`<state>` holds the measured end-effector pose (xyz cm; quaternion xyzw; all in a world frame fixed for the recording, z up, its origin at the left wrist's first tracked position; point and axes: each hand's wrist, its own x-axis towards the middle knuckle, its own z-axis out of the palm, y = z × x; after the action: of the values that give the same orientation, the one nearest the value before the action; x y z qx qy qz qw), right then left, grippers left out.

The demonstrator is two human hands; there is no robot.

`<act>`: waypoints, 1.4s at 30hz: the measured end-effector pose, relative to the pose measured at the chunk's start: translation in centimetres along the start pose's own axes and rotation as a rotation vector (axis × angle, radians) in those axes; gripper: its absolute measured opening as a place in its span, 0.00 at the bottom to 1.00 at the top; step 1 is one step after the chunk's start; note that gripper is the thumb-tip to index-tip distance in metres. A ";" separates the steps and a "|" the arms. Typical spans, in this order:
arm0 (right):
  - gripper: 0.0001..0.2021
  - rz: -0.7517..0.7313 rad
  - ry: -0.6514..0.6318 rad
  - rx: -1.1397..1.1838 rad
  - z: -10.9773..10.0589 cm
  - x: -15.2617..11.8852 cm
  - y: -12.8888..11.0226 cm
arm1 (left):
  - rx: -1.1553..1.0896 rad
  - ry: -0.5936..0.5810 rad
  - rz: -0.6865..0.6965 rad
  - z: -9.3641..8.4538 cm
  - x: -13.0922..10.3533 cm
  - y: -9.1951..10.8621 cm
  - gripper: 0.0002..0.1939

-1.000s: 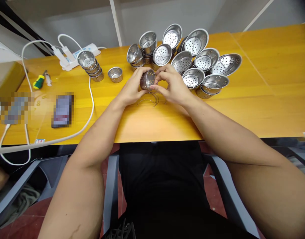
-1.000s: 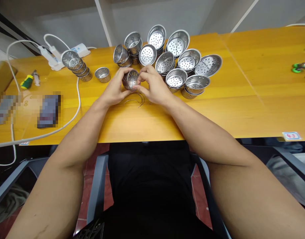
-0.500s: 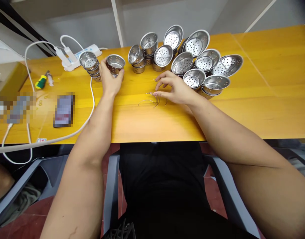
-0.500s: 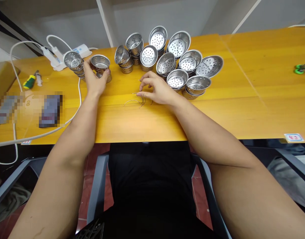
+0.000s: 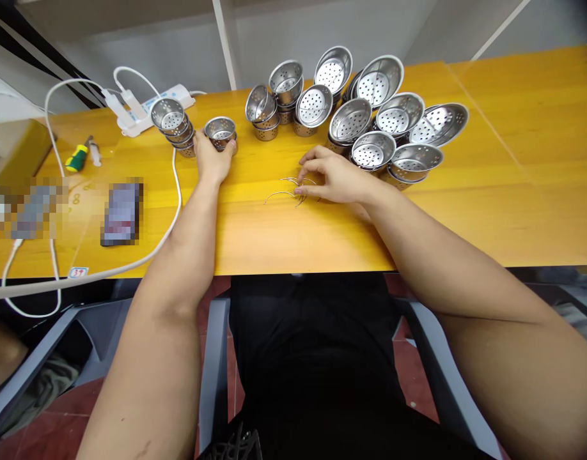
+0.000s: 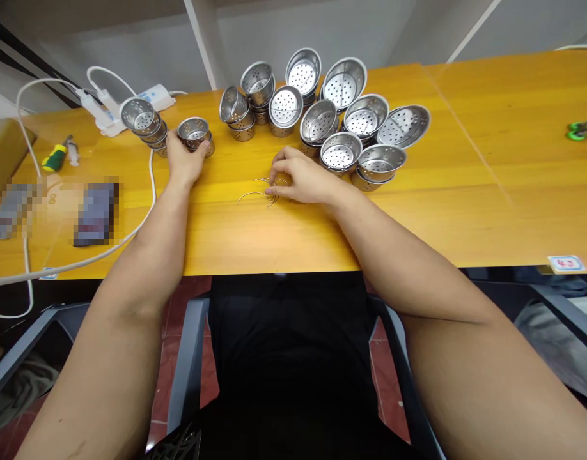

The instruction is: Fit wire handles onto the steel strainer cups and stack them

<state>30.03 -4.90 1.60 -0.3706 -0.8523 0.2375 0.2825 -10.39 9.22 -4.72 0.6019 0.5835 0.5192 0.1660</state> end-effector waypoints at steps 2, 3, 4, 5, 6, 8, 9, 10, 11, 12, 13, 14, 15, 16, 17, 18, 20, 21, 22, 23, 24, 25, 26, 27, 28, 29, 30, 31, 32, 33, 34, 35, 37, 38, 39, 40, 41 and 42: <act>0.21 -0.006 0.023 -0.022 0.2 0.0 -0.2 | 0.075 0.024 0.009 -0.2 -0.7 1.9 0.50; 0.22 -0.012 0.051 -0.032 0.3 0.0 -0.4 | 0.091 0.014 0.080 -0.3 -1.2 3.1 0.49; 0.22 -0.020 0.086 -0.038 0.5 0.1 -0.5 | 0.091 0.002 0.173 -0.4 -1.7 4.5 0.47; 0.22 -0.028 0.122 -0.041 0.7 0.2 -0.7 | 0.069 -0.003 0.264 -0.4 -2.4 5.9 0.46; 0.23 -0.034 0.152 -0.044 1.0 0.4 -0.7 | 0.035 -0.027 0.335 -0.4 -3.2 7.3 0.45; 0.25 -0.038 0.188 -0.057 1.5 1.2 -0.7 | -0.041 -0.103 0.392 0.0 -4.6 9.7 0.41; 0.27 -0.035 0.198 -0.070 1.7 1.8 -0.5 | -0.076 -0.139 0.376 0.2 -5.3 10.6 0.36; 0.29 -0.030 0.202 -0.085 1.9 2.5 -0.4 | -0.096 -0.178 0.344 0.5 -5.9 11.3 0.30; 0.31 -0.027 0.202 -0.099 1.9 3.4 -0.2 | -0.100 -0.208 0.308 0.8 -6.4 11.7 0.24; 0.34 -0.024 0.201 -0.107 1.9 4.4 -0.1 | -0.098 -0.230 0.273 1.1 -6.7 12.0 0.19; 0.36 -0.022 0.201 -0.111 1.8 5.5 -0.2 | -0.087 -0.251 0.244 1.3 -7.0 12.1 0.15; 0.38 -0.017 0.200 -0.113 1.6 6.8 -0.4 | -0.075 -0.269 0.225 1.4 -7.1 12.1 0.11; 0.39 -0.001 0.199 -0.118 1.4 8.1 -0.7 | -0.066 -0.284 0.214 1.4 -7.2 12.1 0.08; 0.40 0.029 0.192 -0.137 1.3 9.4 -1.3 | -0.061 -0.299 0.208 1.4 -7.3 12.0 0.05; 0.41 0.088 0.175 -0.167 1.2 10.6 -2.0 | -0.062 -0.313 0.205 1.4 -7.4 12.0 0.05; 0.43 0.162 0.139 -0.215 1.1 11.8 -2.7 | -0.068 -0.327 0.201 1.4 -7.5 12.0 0.05; 0.43 0.297 0.066 -0.335 1.1 13.8 -4.1 | -0.082 -0.356 0.188 1.3 -7.7 12.2 0.06; 0.38 0.344 0.036 -0.392 1.2 14.5 -4.6 | -0.085 -0.371 0.182 1.3 -7.8 12.3 0.06; 0.32 0.373 0.025 -0.432 1.4 15.1 -4.9 | -0.084 -0.382 0.177 1.3 -7.9 12.4 0.07; 0.25 0.386 0.033 -0.455 1.5 15.6 -5.1 | -0.079 -0.389 0.176 1.4 -8.0 12.5 0.08; 0.18 0.392 0.056 -0.462 1.7 15.8 -5.0 | -0.074 -0.391 0.178 1.5 -8.1 12.5 0.08; 0.14 0.386 0.084 -0.457 1.8 16.0 -4.9 | -0.068 -0.393 0.185 1.5 -8.1 12.4 0.08; 0.11 0.376 0.108 -0.444 2.0 16.0 -4.5 | -0.064 -0.393 0.196 1.6 -8.0 12.2 0.07; 0.10 0.364 0.126 -0.433 2.1 15.9 -4.1 | -0.064 -0.392 0.210 1.7 -7.9 11.9 0.07; 0.07 0.349 0.134 -0.425 2.1 15.7 -3.6 | -0.067 -0.390 0.225 1.8 -7.7 11.5 0.06; 0.05 0.330 0.133 -0.418 2.2 15.4 -3.1 | -0.070 -0.383 0.238 1.9 -7.4 11.0 0.06; 0.03 0.304 0.138 -0.406 2.2 15.1 -2.5 | -0.072 -0.372 0.247 2.0 -7.1 10.5 0.07; 0.01 0.272 0.148 -0.386 2.2 14.7 -1.9 | -0.076 -0.347 0.250 2.1 -6.8 10.0 0.10; 0.02 0.236 0.165 -0.354 2.1 14.3 -1.4 | -0.082 -0.308 0.245 2.3 -6.5 9.5 0.15; 0.06 0.187 0.193 -0.305 2.0 13.7 -1.0 | -0.093 -0.261 0.236 2.4 -6.1 9.0 0.20; 0.11 0.129 0.233 -0.245 1.8 13.1 -0.8 | -0.107 -0.212 0.227 2.4 -5.9 8.6 0.26; 0.18 0.072 0.279 -0.185 1.5 12.4 -0.8 | -0.125 -0.171 0.223 2.5 -5.7 8.4 0.33; 0.28 -0.023 0.366 -0.095 0.7 10.7 -1.5 | -0.158 -0.155 0.244 2.4 -5.6 8.3 0.47; 0.29 -0.055 0.397 -0.071 0.3 9.8 -2.2 | -0.172 -0.184 0.271 2.4 -5.8 8.6 0.53; 0.28 -0.074 0.413 -0.050 0.0 8.7 -3.0 | -0.189 -0.224 0.303 2.4 -6.0 9.0 0.57; 0.26 -0.092 0.421 -0.017 -0.3 7.7 -3.8 | -0.208 -0.265 0.339 2.4 -6.3 9.5 0.60; 0.25 -0.110 0.411 0.028 -0.4 6.7 -4.6 | -0.229 -0.300 0.375 2.4 -6.6 10.1 0.62; 0.27 -0.113 0.399 0.077 -0.4 5.7 -5.3 | -0.248 -0.323 0.407 2.4 -7.0 10.7 0.63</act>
<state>24.44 -3.63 6.91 -0.3509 -0.7892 0.1756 0.4725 -1.18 1.26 -0.12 0.7568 0.3487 0.5066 0.2214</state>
